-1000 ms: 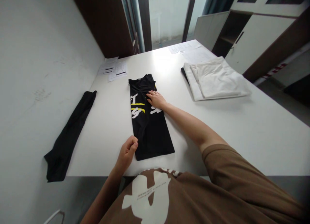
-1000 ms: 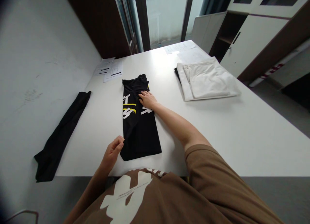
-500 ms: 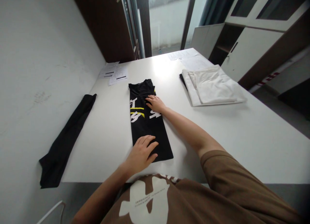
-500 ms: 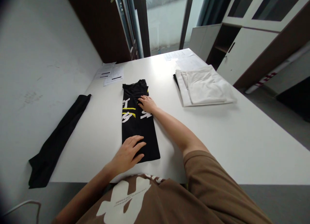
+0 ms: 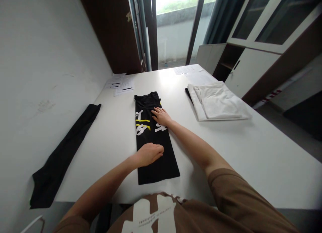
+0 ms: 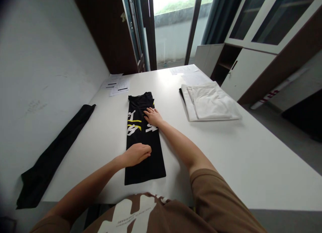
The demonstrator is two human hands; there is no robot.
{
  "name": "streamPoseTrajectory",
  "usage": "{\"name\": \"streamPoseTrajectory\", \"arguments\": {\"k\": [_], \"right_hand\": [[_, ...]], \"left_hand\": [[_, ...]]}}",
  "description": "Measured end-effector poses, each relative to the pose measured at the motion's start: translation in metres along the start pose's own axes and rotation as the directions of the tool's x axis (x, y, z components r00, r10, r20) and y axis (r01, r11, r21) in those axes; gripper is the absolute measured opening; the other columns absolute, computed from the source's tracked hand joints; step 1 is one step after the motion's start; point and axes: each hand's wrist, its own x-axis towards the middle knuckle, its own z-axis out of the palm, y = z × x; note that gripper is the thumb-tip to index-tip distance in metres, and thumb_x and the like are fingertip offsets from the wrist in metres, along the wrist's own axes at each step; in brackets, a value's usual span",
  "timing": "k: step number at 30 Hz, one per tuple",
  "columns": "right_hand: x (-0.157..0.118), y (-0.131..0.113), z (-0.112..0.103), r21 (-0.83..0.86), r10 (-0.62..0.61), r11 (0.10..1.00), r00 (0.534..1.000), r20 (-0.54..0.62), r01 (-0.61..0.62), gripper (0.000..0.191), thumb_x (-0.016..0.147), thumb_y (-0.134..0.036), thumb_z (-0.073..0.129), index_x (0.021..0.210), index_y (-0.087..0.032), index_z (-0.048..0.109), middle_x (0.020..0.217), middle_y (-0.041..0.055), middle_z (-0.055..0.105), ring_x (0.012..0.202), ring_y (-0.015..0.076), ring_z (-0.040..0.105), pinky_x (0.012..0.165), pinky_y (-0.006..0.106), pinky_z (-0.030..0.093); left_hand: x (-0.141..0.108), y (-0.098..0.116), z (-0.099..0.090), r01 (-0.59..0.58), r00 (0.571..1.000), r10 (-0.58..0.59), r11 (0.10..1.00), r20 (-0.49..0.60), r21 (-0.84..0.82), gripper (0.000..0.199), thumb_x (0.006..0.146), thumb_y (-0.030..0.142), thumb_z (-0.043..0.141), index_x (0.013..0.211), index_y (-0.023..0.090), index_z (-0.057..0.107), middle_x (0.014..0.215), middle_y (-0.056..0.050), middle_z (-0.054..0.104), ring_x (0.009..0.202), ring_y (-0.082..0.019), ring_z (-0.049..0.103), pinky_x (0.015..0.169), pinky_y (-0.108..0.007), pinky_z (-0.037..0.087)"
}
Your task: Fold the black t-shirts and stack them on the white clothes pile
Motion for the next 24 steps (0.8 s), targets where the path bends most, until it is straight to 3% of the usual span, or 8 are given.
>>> {"name": "streamPoseTrajectory", "arguments": {"k": [3, 5, 8, 10, 15, 18, 20, 24], "right_hand": [[-0.001, 0.0, 0.0, 0.003, 0.003, 1.0, 1.0, 0.0, -0.003, 0.053, 0.104, -0.044, 0.047, 0.154, -0.026, 0.049, 0.164, 0.0081, 0.038, 0.154, 0.029, 0.028, 0.125, 0.051, 0.021], [-0.001, 0.0, -0.001, 0.002, 0.003, 1.0, 1.0, 0.004, -0.003, 0.054, 0.104, -0.044, 0.047, 0.154, -0.025, 0.049, 0.164, 0.0083, 0.038, 0.154, 0.0292, 0.028, 0.125, 0.051, 0.021], [-0.001, -0.003, -0.003, 0.0, 0.013, 1.0, 1.0, 0.005, -0.013, 0.053, 0.104, -0.044, 0.048, 0.153, -0.025, 0.05, 0.163, 0.0084, 0.039, 0.154, 0.0292, 0.029, 0.125, 0.051, 0.021], [-0.003, -0.007, -0.007, 0.0, 0.015, 1.0, 1.0, -0.015, -0.015, 0.051, 0.103, -0.041, 0.049, 0.151, -0.024, 0.052, 0.161, 0.0096, 0.042, 0.153, 0.0289, 0.031, 0.125, 0.05, 0.022], [-0.028, -0.009, -0.021, 0.041, -0.054, 0.998, 0.997, -0.063, 0.057, 0.04, 0.101, -0.028, 0.05, 0.139, -0.021, 0.063, 0.152, 0.0119, 0.053, 0.141, 0.0267, 0.047, 0.12, 0.046, 0.032], [-0.063, 0.002, -0.033, 0.118, -0.104, 0.987, 0.993, -0.046, 0.109, 0.04, 0.099, -0.019, 0.05, 0.135, -0.023, 0.066, 0.147, 0.0103, 0.058, 0.137, 0.0258, 0.051, 0.117, 0.046, 0.038], [-0.091, 0.01, -0.043, 0.175, -0.156, 0.972, 0.988, -0.021, 0.157, 0.041, 0.098, -0.017, 0.049, 0.135, -0.026, 0.066, 0.147, 0.009, 0.058, 0.137, 0.0254, 0.052, 0.117, 0.047, 0.039], [-0.146, 0.013, -0.067, 0.252, -0.306, 0.924, 0.951, 0.035, 0.287, 0.048, 0.096, -0.028, 0.057, 0.144, -0.027, 0.06, 0.154, 0.0106, 0.051, 0.144, 0.0281, 0.046, 0.122, 0.05, 0.032]], "left_hand": [[-0.002, 0.006, 0.011, 0.008, 0.989, -0.013, 0.999, -0.146, -0.04, 0.016, 0.103, 0.024, 0.048, 0.109, 0.02, 0.062, 0.109, -0.007, 0.069, 0.103, -0.023, 0.064, 0.093, -0.037, 0.048], [-0.005, 0.012, 0.019, -0.063, 0.98, 0.057, 0.998, -0.191, -0.026, 0.029, 0.101, 0.029, 0.053, 0.128, 0.02, 0.06, 0.13, -0.011, 0.064, 0.124, -0.027, 0.056, 0.109, -0.044, 0.041], [-0.012, 0.018, 0.027, -0.176, 0.974, 0.176, 0.984, -0.143, 0.017, 0.056, 0.099, 0.041, 0.058, 0.15, 0.023, 0.046, 0.158, -0.012, 0.045, 0.149, -0.031, 0.035, 0.125, -0.052, 0.022], [-0.016, 0.02, 0.028, -0.212, 0.973, 0.215, 0.976, -0.087, 0.039, 0.059, 0.101, 0.045, 0.054, 0.155, 0.024, 0.042, 0.166, -0.011, 0.034, 0.155, -0.031, 0.026, 0.127, -0.054, 0.014], [-0.032, 0.019, 0.024, -0.239, 0.97, 0.239, 0.971, -0.05, 0.011, 0.064, 0.101, 0.045, 0.055, 0.16, 0.028, 0.035, 0.168, -0.009, 0.03, 0.157, -0.029, 0.021, 0.128, -0.056, 0.013], [-0.047, 0.004, 0.021, -0.194, 0.976, 0.189, 0.98, -0.104, -0.039, 0.065, 0.099, 0.034, 0.059, 0.159, 0.027, 0.036, 0.167, -0.008, 0.032, 0.157, -0.027, 0.023, 0.128, -0.055, 0.015], [-0.057, -0.016, 0.019, -0.103, 0.98, 0.088, 0.992, -0.181, -0.075, 0.063, 0.096, 0.021, 0.056, 0.157, 0.026, 0.041, 0.166, -0.008, 0.035, 0.157, -0.026, 0.024, 0.128, -0.055, 0.017], [-0.076, -0.062, 0.013, 0.04, 0.963, -0.082, 0.986, -0.256, -0.164, 0.077, 0.077, -0.001, 0.048, 0.149, 0.025, 0.051, 0.163, -0.006, 0.041, 0.156, -0.025, 0.027, 0.128, -0.056, 0.017]]}}
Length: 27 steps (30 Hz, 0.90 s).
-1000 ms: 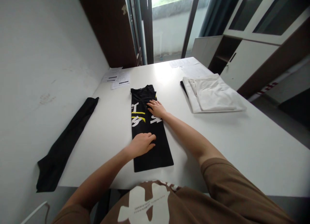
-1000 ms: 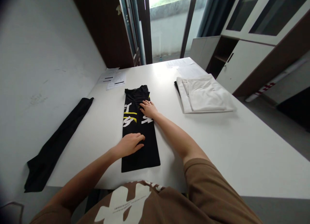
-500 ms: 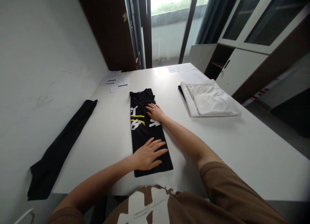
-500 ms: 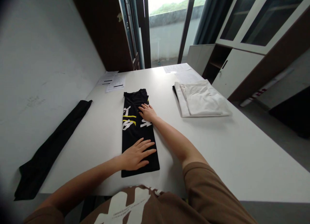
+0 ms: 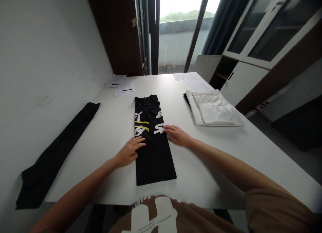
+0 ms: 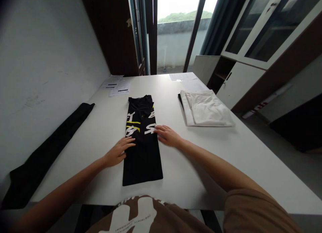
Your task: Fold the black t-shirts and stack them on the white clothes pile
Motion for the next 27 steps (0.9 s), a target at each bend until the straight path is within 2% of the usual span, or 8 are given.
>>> {"name": "streamPoseTrajectory", "arguments": {"k": [3, 8, 11, 13, 16, 20, 24, 27], "right_hand": [[-0.022, -0.027, -0.005, 0.049, -0.09, 0.995, 0.994, 0.056, 0.087, 0.068, 0.087, -0.036, 0.071, 0.152, -0.027, 0.053, 0.16, 0.0131, 0.043, 0.149, 0.0322, 0.037, 0.124, 0.055, 0.024], [-0.017, -0.069, 0.008, 0.107, -0.275, 0.959, 0.95, 0.151, 0.261, 0.082, 0.077, -0.03, 0.076, 0.155, -0.033, 0.048, 0.163, 0.0104, 0.039, 0.151, 0.0324, 0.034, 0.126, 0.057, 0.017], [0.002, -0.081, 0.019, 0.164, -0.369, 0.925, 0.914, 0.166, 0.344, 0.077, 0.077, -0.025, 0.073, 0.151, -0.033, 0.054, 0.162, 0.0103, 0.04, 0.148, 0.0314, 0.04, 0.124, 0.055, 0.025], [0.016, -0.083, 0.026, 0.198, -0.382, 0.914, 0.915, 0.128, 0.354, 0.063, 0.081, -0.024, 0.07, 0.143, -0.031, 0.063, 0.161, 0.0095, 0.043, 0.148, 0.0303, 0.04, 0.122, 0.052, 0.03], [0.033, -0.082, 0.033, 0.302, -0.3, 0.912, 0.953, 0.036, 0.276, 0.04, 0.088, -0.024, 0.062, 0.126, -0.028, 0.073, 0.146, 0.0078, 0.06, 0.142, 0.0275, 0.048, 0.118, 0.046, 0.038], [0.044, -0.076, 0.038, 0.418, 0.022, 0.908, 0.993, -0.119, 0.029, 0.031, 0.083, -0.017, 0.055, 0.104, -0.024, 0.077, 0.114, 0.0081, 0.075, 0.116, 0.0273, 0.066, 0.107, 0.044, 0.048], [0.045, -0.076, 0.037, 0.479, 0.139, 0.876, 0.979, -0.147, -0.052, 0.027, 0.078, -0.015, 0.053, 0.091, -0.024, 0.075, 0.096, 0.0046, 0.074, 0.109, 0.0283, 0.067, 0.111, 0.047, 0.043], [0.038, -0.082, 0.033, 0.656, 0.204, 0.741, 0.979, -0.014, -0.144, 0.021, 0.085, -0.024, 0.054, 0.09, -0.023, 0.074, 0.089, 0.0014, 0.074, 0.096, 0.0253, 0.068, 0.096, 0.04, 0.053]], "left_hand": [[-0.004, -0.019, -0.009, 0.016, 1.0, -0.015, 0.999, 0.022, -0.033, 0.085, 0.069, -0.004, 0.045, 0.149, 0.026, 0.051, 0.163, -0.005, 0.041, 0.156, -0.024, 0.027, 0.128, -0.055, 0.017], [0.001, -0.022, -0.01, -0.014, 0.996, 0.013, 1.0, 0.089, 0.008, 0.075, 0.081, 0.01, 0.059, 0.152, 0.029, 0.049, 0.166, -0.007, 0.035, 0.157, -0.029, 0.023, 0.127, -0.058, 0.013], [0.003, -0.022, -0.008, -0.042, 0.995, 0.038, 0.998, 0.087, 0.043, 0.068, 0.086, 0.02, 0.065, 0.152, 0.03, 0.05, 0.166, -0.009, 0.035, 0.157, -0.031, 0.023, 0.127, -0.058, 0.012], [0.003, -0.023, -0.008, -0.064, 0.994, 0.059, 0.996, 0.088, 0.06, 0.072, 0.087, 0.027, 0.069, 0.155, 0.029, 0.046, 0.167, -0.01, 0.033, 0.157, -0.032, 0.021, 0.126, -0.059, 0.011], [0.0, -0.024, -0.009, -0.081, 0.992, 0.073, 0.994, 0.1, 0.072, 0.083, 0.081, 0.032, 0.077, 0.157, 0.028, 0.043, 0.167, -0.011, 0.032, 0.157, -0.034, 0.021, 0.126, -0.06, 0.011], [-0.002, -0.02, -0.002, 0.0, 1.0, 0.0, 0.999, 0.002, 0.033, 0.091, 0.072, 0.041, 0.085, 0.154, 0.025, 0.048, 0.159, -0.014, 0.045, 0.15, -0.037, 0.035, 0.126, -0.057, 0.018], [0.003, -0.012, 0.011, 0.093, 0.99, -0.106, 0.987, -0.097, -0.133, 0.051, 0.091, 0.041, 0.067, 0.137, 0.021, 0.063, 0.136, -0.013, 0.066, 0.129, -0.034, 0.057, 0.114, -0.05, 0.042], [0.004, -0.003, 0.012, 0.191, 0.975, -0.217, 0.929, -0.047, -0.317, 0.037, 0.1, 0.045, 0.051, 0.11, 0.017, 0.073, 0.103, -0.01, 0.075, 0.098, -0.028, 0.068, 0.096, -0.042, 0.054]]}}
